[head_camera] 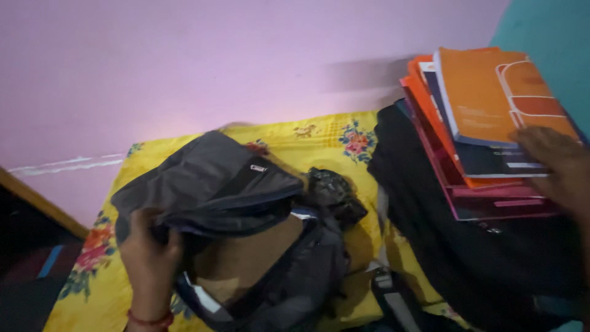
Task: The person removes several books and a folder from a gray backpack before placing a camouflage pouch, a piece of paper, and a pen into its compartments by hand.
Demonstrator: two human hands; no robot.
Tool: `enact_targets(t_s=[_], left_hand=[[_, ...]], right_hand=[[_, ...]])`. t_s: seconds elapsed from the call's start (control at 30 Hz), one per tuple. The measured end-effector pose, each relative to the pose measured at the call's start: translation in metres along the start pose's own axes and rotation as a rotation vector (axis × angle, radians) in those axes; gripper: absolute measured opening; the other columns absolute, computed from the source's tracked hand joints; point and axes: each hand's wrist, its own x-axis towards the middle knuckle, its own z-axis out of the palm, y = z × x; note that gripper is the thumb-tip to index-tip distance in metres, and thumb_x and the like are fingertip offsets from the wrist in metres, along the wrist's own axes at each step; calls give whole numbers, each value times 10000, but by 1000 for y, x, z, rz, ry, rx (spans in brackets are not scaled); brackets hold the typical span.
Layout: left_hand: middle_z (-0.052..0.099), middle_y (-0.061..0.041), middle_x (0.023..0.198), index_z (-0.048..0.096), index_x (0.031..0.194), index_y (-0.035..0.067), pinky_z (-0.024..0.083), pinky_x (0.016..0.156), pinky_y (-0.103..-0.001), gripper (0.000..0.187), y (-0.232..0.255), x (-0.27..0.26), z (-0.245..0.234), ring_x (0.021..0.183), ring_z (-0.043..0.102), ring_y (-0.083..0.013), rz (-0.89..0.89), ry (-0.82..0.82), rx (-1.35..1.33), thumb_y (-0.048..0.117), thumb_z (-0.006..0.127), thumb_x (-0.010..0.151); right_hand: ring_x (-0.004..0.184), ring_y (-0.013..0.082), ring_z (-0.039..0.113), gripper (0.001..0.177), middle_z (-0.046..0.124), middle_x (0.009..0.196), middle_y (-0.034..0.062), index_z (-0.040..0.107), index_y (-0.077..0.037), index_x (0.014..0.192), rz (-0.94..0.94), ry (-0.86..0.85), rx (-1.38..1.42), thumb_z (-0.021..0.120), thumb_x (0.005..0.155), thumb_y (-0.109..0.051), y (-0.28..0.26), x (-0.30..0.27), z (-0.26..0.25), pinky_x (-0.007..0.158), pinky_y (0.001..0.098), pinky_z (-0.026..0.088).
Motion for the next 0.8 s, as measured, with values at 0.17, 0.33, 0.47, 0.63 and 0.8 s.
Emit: enact_targets(t_s=[0.17, 0.33, 0.47, 0.63, 0.8], left_hand=[[703, -197, 898, 609, 1154, 65, 539, 696, -457, 358, 3, 0, -3, 817, 705, -402, -20, 9, -21, 79, 749, 825], [706, -193, 903, 618, 1124, 69, 545, 697, -458, 341, 10, 7, -4, 833, 704, -407, 58, 61, -11, 89, 754, 812], [717, -198, 910, 651, 1091, 72, 547, 700, -464, 308, 24, 10, -7, 851, 705, -418, 12, 33, 5, 95, 757, 802], [719, -204, 963, 645, 1099, 54, 550, 737, -454, 310, 30, 4, -14, 889, 705, -409, 40, 7, -18, 64, 730, 801], [717, -195, 949, 648, 1091, 46, 557, 728, -421, 331, 30, -3, -16, 857, 714, -385, 21, -9, -93, 39, 732, 771]], right_hand=[[1006, 294, 724, 873, 693, 1168, 188, 493, -49, 1485, 299, -296, 334, 801, 720, -337, -42, -1, -4, 877, 437, 571], [1250, 343, 621, 586, 673, 1269, 150, 642, -52, 1228, -205, 126, 500, 736, 732, -349, -186, -7, -62, 1102, 489, 456], [1214, 328, 644, 349, 732, 1227, 117, 747, -104, 1178, -534, -61, 916, 736, 843, -204, -294, 28, -35, 1043, 519, 445], [1104, 317, 710, 289, 754, 1155, 144, 759, -88, 1180, -414, -376, 1119, 662, 909, -106, -378, 71, 50, 965, 406, 563], [1158, 396, 637, 442, 695, 1259, 188, 711, -61, 1189, -579, -447, 1004, 801, 790, -227, -412, 93, 97, 981, 475, 501]])
